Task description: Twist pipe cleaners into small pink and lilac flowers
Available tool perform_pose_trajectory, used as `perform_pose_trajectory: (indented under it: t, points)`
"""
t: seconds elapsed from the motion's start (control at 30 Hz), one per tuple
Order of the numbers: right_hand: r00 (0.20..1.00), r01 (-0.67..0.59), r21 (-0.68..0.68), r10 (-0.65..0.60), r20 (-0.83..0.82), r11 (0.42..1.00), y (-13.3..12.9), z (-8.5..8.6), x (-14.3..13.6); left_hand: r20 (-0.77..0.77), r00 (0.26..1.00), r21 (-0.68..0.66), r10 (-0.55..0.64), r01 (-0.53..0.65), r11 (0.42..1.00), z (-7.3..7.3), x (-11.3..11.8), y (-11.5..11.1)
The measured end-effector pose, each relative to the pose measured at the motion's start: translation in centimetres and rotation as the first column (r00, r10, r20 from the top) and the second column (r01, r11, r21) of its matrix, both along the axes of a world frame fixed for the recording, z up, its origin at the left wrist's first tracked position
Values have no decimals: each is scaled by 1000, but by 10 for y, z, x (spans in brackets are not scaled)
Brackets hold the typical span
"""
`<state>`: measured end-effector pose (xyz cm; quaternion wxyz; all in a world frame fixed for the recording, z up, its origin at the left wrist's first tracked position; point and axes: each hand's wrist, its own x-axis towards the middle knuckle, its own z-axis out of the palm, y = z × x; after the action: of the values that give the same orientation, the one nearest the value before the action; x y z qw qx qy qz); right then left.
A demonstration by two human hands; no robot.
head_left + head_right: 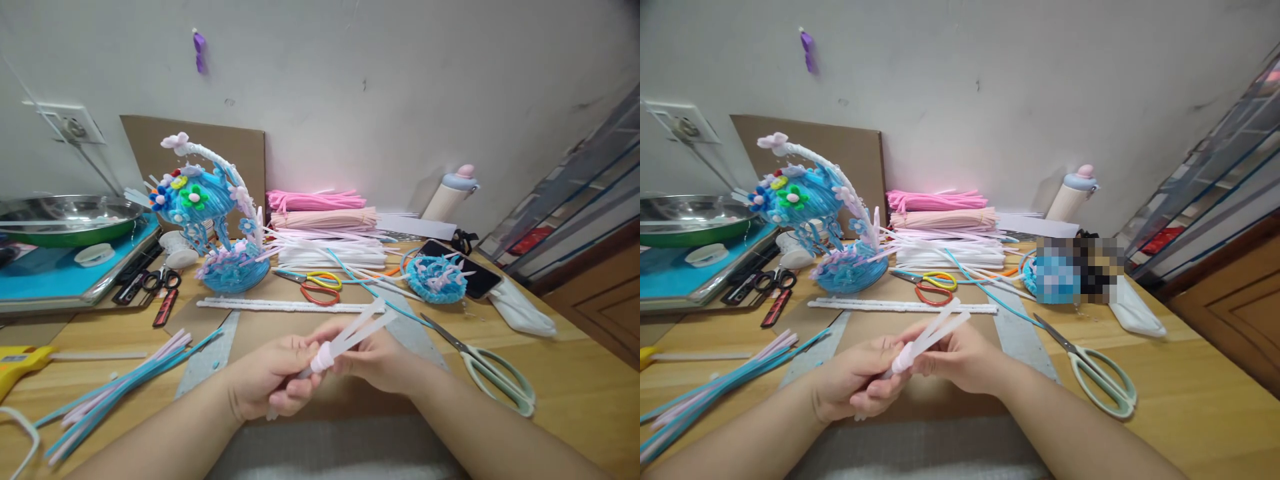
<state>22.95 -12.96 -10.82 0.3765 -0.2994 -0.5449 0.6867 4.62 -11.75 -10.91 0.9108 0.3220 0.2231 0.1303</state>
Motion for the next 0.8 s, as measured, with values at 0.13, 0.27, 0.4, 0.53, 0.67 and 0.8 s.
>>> perform_pose_trajectory:
  t: [0.13,0.27,0.4,0.53,0.67,0.8]
  points:
    - [978,-22,298,-41,206,954,3,3,4,19,995,-48,-103,104,993,2,0,-1]
    - [966,-44,575,-111,232,817,4,0,5,47,978,-92,-204,207,974,-2,-1,1]
    - [943,-53,743,-212,257,667,2,-6,4,52,958,-124,-281,285,950,-6,-1,4]
    - [939,-20,752,-246,240,659,1,-9,1,-97,987,174,-125,140,975,-10,5,4]
    - [897,62,508,-272,350,859,5,-12,-1,-105,884,756,455,-226,614,-13,7,7]
    - [898,169,379,-301,321,910,14,-18,-1,48,808,944,587,-228,237,-13,-5,16]
